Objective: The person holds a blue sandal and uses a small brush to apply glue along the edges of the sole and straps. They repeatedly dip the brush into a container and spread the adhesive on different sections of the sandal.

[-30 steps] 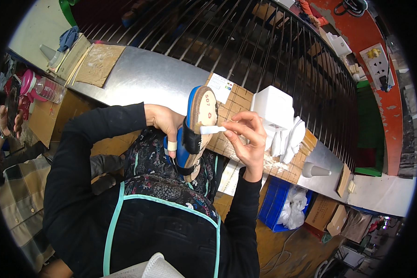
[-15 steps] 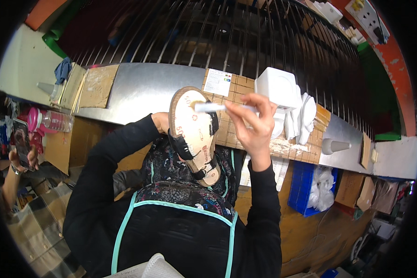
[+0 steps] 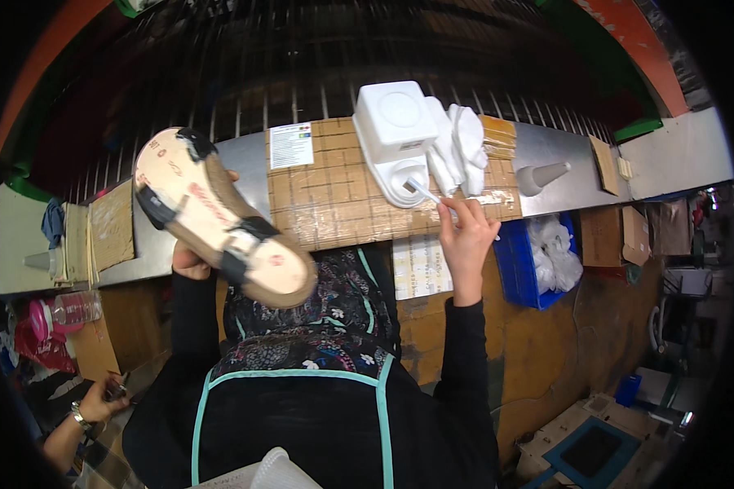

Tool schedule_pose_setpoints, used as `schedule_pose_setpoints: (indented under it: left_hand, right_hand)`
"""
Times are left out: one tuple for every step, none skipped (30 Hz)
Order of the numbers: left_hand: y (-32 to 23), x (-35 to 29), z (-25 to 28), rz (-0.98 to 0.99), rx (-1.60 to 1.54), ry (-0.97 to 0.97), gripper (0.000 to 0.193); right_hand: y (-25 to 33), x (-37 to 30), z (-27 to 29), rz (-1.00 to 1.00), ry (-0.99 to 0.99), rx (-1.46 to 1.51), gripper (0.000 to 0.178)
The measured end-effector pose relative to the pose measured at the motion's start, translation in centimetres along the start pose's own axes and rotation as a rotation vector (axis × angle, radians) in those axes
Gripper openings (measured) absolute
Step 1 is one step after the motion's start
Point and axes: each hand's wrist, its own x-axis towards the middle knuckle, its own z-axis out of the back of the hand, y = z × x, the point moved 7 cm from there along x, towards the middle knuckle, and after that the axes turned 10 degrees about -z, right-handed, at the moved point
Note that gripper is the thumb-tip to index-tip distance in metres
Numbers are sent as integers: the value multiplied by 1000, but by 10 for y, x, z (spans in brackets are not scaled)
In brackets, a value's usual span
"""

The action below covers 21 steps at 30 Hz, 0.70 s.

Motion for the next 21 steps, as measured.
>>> schedule_pose_setpoints:
  left_hand:
    - [-3,6,-15,0,-234,-52,109]
    - [-2,15,-33,12,-593,-53,112]
    - [-2,19,-42,29,-664,-113,116]
    - [-5,23,-52,21,-763,-90,120]
    - [-7,24,-62,25,-813,-31,119]
    - [-5,21,-57,77,-824,-142,123]
    - [-3,14,-53,116,-735,-220,125]
    - [3,8,-49,193,-791,-290,125]
    - [4,2,-49,230,-863,-275,124]
    - [4,-2,-50,237,-836,-182,83]
    - [5,-7,-45,216,-816,-226,82]
    - [7,-12,-42,179,-802,-244,82]
    - [8,-16,-40,153,-781,-255,81]
    - [11,-20,-39,140,-831,-310,80]
    - [12,-23,-36,125,-771,-355,79]
    - [13,-28,-33,147,-693,-422,79]
    - [12,-29,-30,141,-641,-444,78]
    - [11,-27,-27,157,-599,-439,77]
    - [9,-22,-26,162,-669,-393,83]
    - [5,-16,-25,146,-676,-317,89]
    - [1,-9,-25,137,-683,-225,96]
  right_hand:
    - [3,1,-2,68,-68,-69,6]
    - [4,2,-4,102,-107,-87,6]
    - [6,4,-7,137,-141,-96,6]
    - [9,6,-9,172,-174,-125,6]
    - [11,7,-10,205,-201,-146,6]
    - [13,8,-9,229,-221,-165,6]
    - [14,9,-10,248,-200,-182,6]
    - [14,9,-10,257,-170,-197,6]
    - [14,10,-10,266,-141,-211,6]
    - [12,12,-8,235,-121,-177,5]
    - [9,14,-7,202,-99,-142,5]
    - [7,16,-6,170,-77,-108,5]
    - [10,16,-6,196,-96,-123,4]
    - [12,18,-7,221,-114,-139,4]
    - [14,19,-8,241,-128,-153,4]
    - [16,18,-8,272,-135,-175,4]
    - [18,18,-10,297,-139,-195,3]
    - [20,18,-10,324,-137,-215,3]
    - [19,18,-9,309,-136,-194,3]
    - [18,19,-8,297,-128,-172,3]
    - [17,20,-6,281,-129,-142,4]
